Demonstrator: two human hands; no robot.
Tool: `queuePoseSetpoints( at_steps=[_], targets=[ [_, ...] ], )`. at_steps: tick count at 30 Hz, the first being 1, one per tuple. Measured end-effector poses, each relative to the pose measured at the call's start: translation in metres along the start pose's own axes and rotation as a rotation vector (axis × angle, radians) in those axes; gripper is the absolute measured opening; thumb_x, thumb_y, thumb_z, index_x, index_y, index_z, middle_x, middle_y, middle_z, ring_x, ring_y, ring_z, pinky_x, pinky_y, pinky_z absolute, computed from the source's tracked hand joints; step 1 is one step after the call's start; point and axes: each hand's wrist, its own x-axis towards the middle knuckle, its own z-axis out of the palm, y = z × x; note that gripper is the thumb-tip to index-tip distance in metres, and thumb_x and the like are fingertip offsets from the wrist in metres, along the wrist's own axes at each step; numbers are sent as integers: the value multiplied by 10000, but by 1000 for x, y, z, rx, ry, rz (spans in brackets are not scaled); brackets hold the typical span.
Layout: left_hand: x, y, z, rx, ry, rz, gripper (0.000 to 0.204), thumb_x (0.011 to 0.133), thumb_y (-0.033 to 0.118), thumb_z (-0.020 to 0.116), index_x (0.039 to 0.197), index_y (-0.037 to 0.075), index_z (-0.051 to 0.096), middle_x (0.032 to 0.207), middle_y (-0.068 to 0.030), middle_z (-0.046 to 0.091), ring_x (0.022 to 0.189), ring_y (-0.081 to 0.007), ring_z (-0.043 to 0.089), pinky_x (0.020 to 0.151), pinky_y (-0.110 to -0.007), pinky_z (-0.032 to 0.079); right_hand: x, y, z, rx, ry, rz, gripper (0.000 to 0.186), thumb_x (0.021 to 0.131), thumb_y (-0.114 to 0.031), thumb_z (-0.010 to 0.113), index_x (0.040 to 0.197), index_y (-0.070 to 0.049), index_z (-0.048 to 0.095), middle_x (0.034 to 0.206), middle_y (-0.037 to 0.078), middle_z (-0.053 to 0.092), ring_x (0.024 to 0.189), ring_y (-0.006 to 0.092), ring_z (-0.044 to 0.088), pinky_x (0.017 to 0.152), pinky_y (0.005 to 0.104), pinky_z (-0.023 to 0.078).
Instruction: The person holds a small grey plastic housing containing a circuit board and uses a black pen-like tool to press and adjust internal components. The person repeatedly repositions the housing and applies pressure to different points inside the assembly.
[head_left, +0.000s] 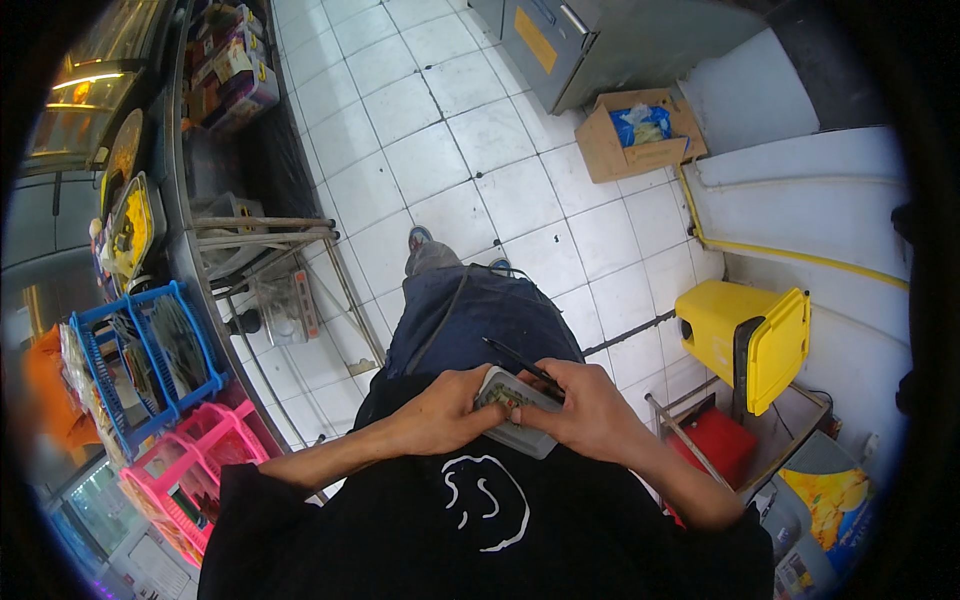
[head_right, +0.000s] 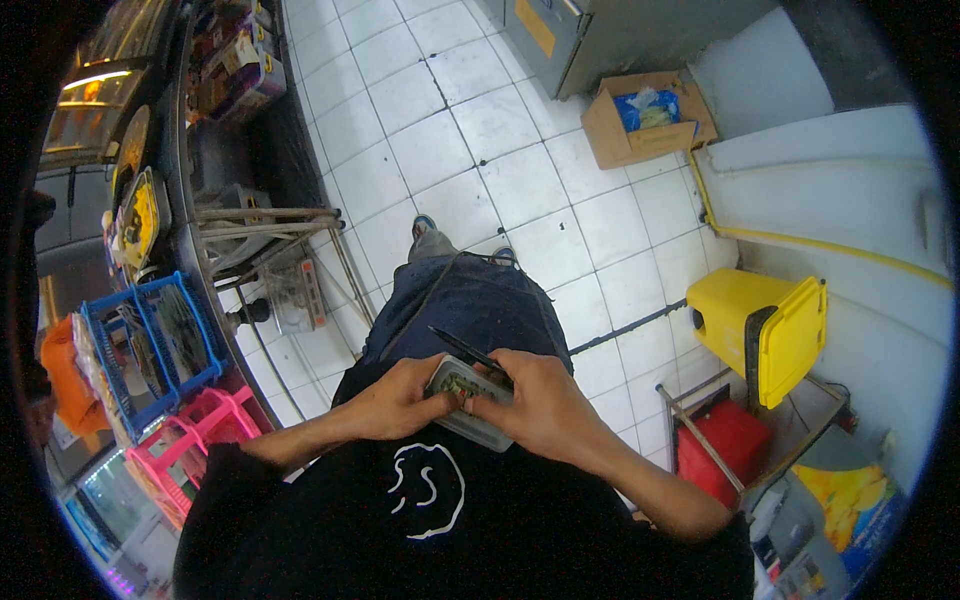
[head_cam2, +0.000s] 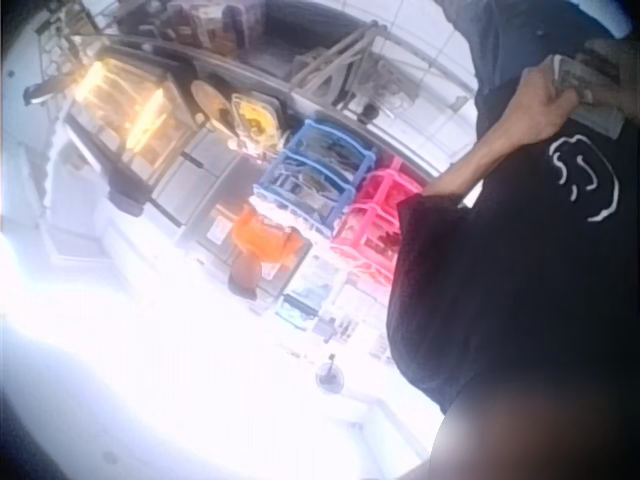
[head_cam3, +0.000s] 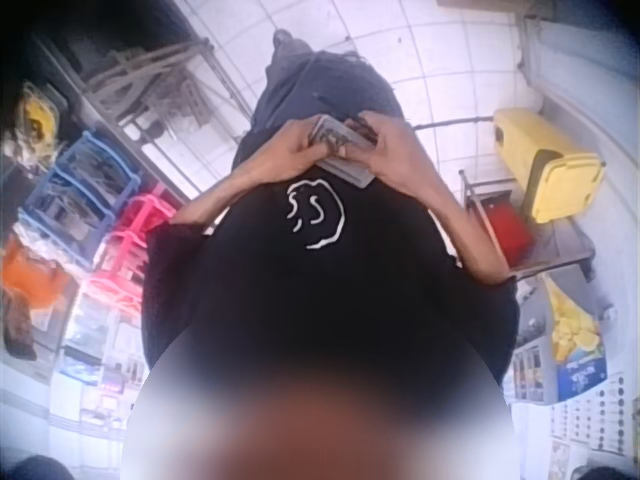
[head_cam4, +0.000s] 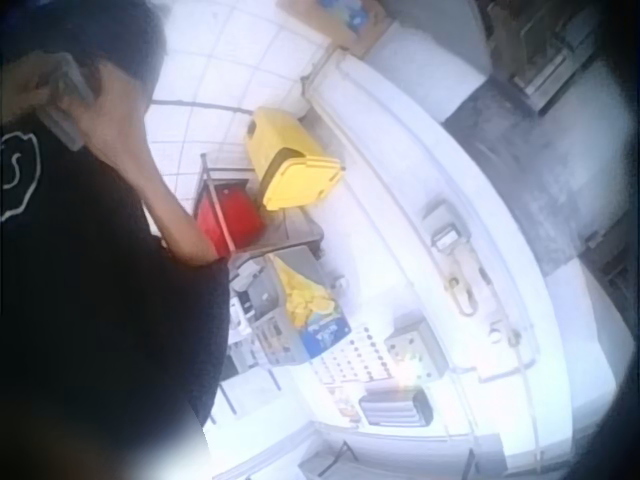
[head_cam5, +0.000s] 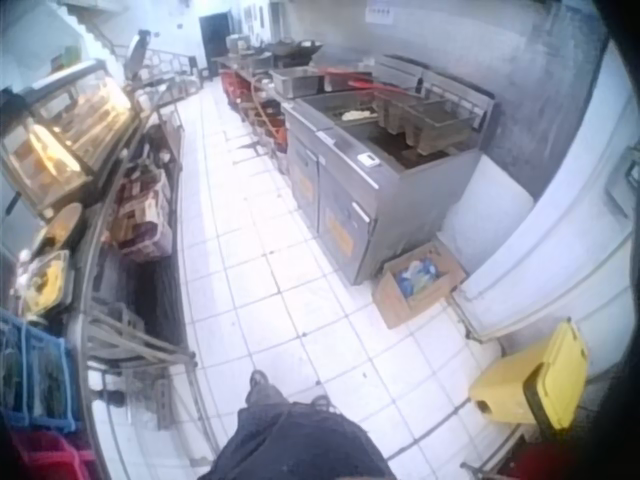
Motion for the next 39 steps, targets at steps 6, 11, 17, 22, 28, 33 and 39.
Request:
queuePoseSetpoints(
  at_steps=[6, 11, 17, 22, 28, 33, 39],
  targets=[
    [5, -3, -7, 12, -72, -54, 315, 928, 221, 594, 1126, -23, 568, 823, -90, 658, 686, -154, 608, 624, -308, 492, -1, -6, -4, 47, 33, 15, 418, 805, -261, 794, 1068, 32, 653, 843, 135, 683, 757, 132, 619, 703, 282, 496],
    [6, -1, -6, -6, -59, -10, 323, 934, 234, 586, 1143, -12, 576, 798, -81, 638, 665, -130, 569, 584, -296, 461, 0, -6, -5, -113, 12, -120, 478, 818, -287, 746, 1140, 42, 619, 896, 224, 683, 764, 310, 685, 701, 394, 540],
    [6, -1, -10, -195, -146, -192, 306, 965, 256, 550, 1161, 21, 575, 749, -37, 590, 615, -95, 513, 551, -266, 417, 1, -8, -7, -452, 97, -334, 513, 756, -282, 794, 1153, 5, 641, 758, 160, 638, 629, 284, 629, 630, 363, 527],
    [7, -3, -16, -309, -195, -207, 331, 971, 272, 556, 1195, 28, 548, 753, -7, 558, 599, -86, 481, 525, -255, 398, -1, -8, -8, -552, 191, -543, 538, 795, -315, 758, 1164, 41, 595, 697, 162, 600, 563, 263, 610, 501, 360, 508],
    [2, 8, -14, -264, -141, -136, 354, 962, 292, 553, 1190, 21, 550, 753, -5, 547, 599, -84, 473, 524, -252, 402, -3, -14, -5, -463, 235, -531, 509, 793, -308, 749, 1169, -2, 593, 731, 164, 606, 591, 278, 620, 536, 366, 524],
    [-3, 20, -16, -270, -127, -157, 354, 955, 299, 549, 1158, 11, 565, 746, -6, 555, 600, -88, 485, 537, -248, 415, -9, -23, -16, -200, 110, -324, 553, 743, -254, 797, 1198, 6, 621, 1027, 193, 689, 899, 311, 700, 816, 381, 552],
    [-2, 27, -20, -240, -135, -151, 372, 953, 317, 548, 1153, 4, 562, 749, -16, 560, 611, -88, 498, 545, -247, 419, -11, -28, -20, -286, 142, -301, 541, 762, -266, 796, 1204, 1, 633, 1057, 200, 693, 939, 302, 698, 830, 374, 550]
  ],
)
